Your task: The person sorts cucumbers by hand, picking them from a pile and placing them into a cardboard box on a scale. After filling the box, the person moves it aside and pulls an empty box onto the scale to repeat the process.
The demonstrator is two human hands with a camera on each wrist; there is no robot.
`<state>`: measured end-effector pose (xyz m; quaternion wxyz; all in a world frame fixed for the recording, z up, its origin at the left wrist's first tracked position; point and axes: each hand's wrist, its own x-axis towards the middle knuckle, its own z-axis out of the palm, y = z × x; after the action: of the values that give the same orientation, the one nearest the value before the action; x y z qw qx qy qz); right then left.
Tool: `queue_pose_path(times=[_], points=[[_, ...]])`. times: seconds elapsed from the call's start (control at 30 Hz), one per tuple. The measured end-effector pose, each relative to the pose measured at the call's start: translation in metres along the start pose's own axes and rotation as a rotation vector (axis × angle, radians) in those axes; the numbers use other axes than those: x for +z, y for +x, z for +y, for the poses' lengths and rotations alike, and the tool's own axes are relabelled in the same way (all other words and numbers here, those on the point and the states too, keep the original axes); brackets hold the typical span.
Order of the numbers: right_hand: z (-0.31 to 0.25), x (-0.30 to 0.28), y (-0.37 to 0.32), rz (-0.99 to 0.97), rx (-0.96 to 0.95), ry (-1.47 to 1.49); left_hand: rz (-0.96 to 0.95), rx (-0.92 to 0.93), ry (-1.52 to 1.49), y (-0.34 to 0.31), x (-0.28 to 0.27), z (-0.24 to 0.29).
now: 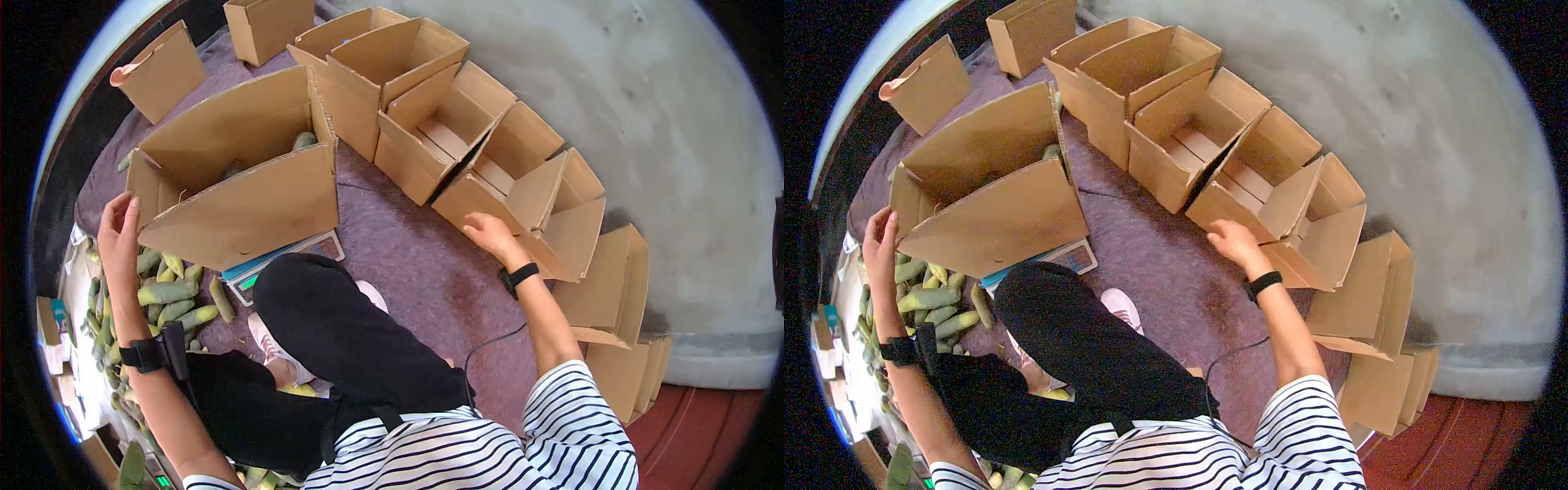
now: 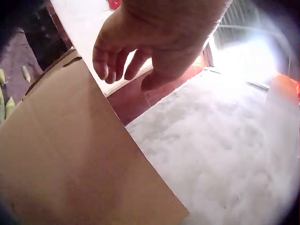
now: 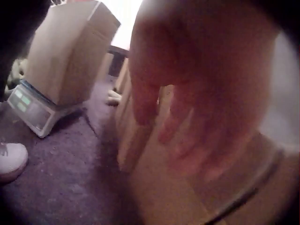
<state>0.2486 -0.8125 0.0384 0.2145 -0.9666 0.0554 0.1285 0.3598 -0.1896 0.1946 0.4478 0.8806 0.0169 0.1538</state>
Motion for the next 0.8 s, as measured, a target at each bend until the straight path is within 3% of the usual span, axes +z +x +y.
queue_pose_path(times=[0.17, 0.23, 0.33, 0.4, 0.47, 0.53, 0.57, 0.6, 0.7, 0.77, 0.8], points=[[-0.06, 0.019, 0.049, 0.022, -0.19, 0.022, 0.088, 0.094, 0.229, 0.016, -0.011, -0.041], [-0.069, 0.023, 0.076, 0.215, -0.231, 0.027, 0.143, 0.091, 0.373, 0.016, -0.011, -0.046], [-0.071, 0.007, 0.101, 0.264, -0.027, 0.024, 0.206, 0.078, 0.434, 0.015, -0.013, -0.044], [-0.076, 0.0, 0.108, 0.212, 0.084, 0.006, 0.22, 0.05, 0.387, 0.015, -0.014, -0.045], [-0.079, -0.007, 0.109, 0.071, 0.064, -0.008, 0.253, 0.082, 0.45, 0.015, -0.019, -0.043], [-0.122, -0.027, 0.082, 0.07, -0.083, 0.197, 0.231, 0.04, 0.404, 0.016, -0.02, -0.05], [-0.145, -0.039, 0.067, 0.092, -0.261, 0.223, 0.18, 0.0, 0.395, 0.015, -0.019, -0.047], [-0.184, -0.056, 0.043, 0.028, -0.223, 0.455, 0.128, -0.037, 0.385, 0.016, -0.019, -0.046], [-0.269, -0.102, -0.029, -0.136, -0.524, 0.641, 0.109, -0.083, 0.283, 0.024, -0.015, -0.055], [-0.316, -0.13, -0.072, -0.224, -0.845, 0.613, 0.092, -0.112, 0.296, 0.027, -0.014, -0.054], [-0.328, -0.132, -0.087, -0.364, -0.918, 0.838, 0.094, -0.11, 0.285, 0.029, -0.013, -0.056]])
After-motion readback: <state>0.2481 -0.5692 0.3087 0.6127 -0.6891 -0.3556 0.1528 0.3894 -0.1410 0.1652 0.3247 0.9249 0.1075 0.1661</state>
